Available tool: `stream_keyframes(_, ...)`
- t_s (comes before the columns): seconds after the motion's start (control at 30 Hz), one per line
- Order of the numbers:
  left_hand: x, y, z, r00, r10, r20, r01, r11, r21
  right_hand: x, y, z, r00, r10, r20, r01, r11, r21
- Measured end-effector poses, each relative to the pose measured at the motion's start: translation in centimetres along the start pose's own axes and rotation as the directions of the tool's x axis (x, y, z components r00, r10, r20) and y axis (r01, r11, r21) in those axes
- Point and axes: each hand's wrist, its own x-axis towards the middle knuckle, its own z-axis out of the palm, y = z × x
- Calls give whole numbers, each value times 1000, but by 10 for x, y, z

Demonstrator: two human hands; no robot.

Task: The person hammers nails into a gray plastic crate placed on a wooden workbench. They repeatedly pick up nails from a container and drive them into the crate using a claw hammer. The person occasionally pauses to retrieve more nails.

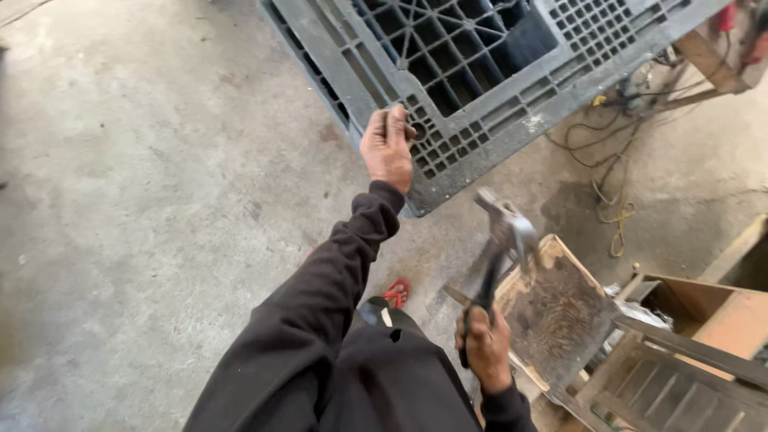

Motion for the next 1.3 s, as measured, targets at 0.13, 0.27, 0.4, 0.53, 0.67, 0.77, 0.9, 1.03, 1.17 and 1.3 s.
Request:
stream_keyframes(0.13, -30, 10, -72, 865, -459, 205, 438, 487, -756, 26, -31, 25, 986, 162, -36, -165, 980, -111)
stream_keyframes(0.27, -70, 0, -152, 959, -239, 150, 252, 965, -76, 15, -31, 23, 998, -2, -58, -2, 998, -62)
stream_keyframes(0.4, -36, 0, -172, 476, -865, 160, 757, 311, -574, 4, -12, 53, 986, -142, -84, 146, 989, 34)
stream_keyframes(0.53, 18, 15, -169, 501, -776, 384, 859, 391, -331, 21, 5, 131, 941, 236, -244, -246, 969, -10)
stream_keyframes(0.67, 75, 29, -168, 406, -770, 492, 900, 432, -66, 26, 11, 194, 911, 294, -290, -174, 910, 376)
stream_keyframes(0.77, 101, 30, -172, 278, -738, 615, 930, 366, 18, 17, 13, 228, 858, 361, -366, -151, 858, 492)
stream_keyframes(0.9, 108, 29, -179, 76, -724, 685, 945, 272, 182, -3, 17, 271, 829, 279, -485, -33, 890, 456)
stream_keyframes(1.03, 96, 27, -189, -6, -807, 590, 945, 188, 267, -8, 17, 296, 845, 214, -490, -21, 929, 369)
stream_keyframes(1.17, 86, 25, -209, 43, -856, 515, 933, 219, 287, 1, 14, 296, 819, 275, -504, -99, 933, 347)
stream_keyframes(1.3, 91, 38, -232, 111, -847, 520, 940, 260, 222, -2, 10, 301, 822, 244, -515, -59, 936, 348)
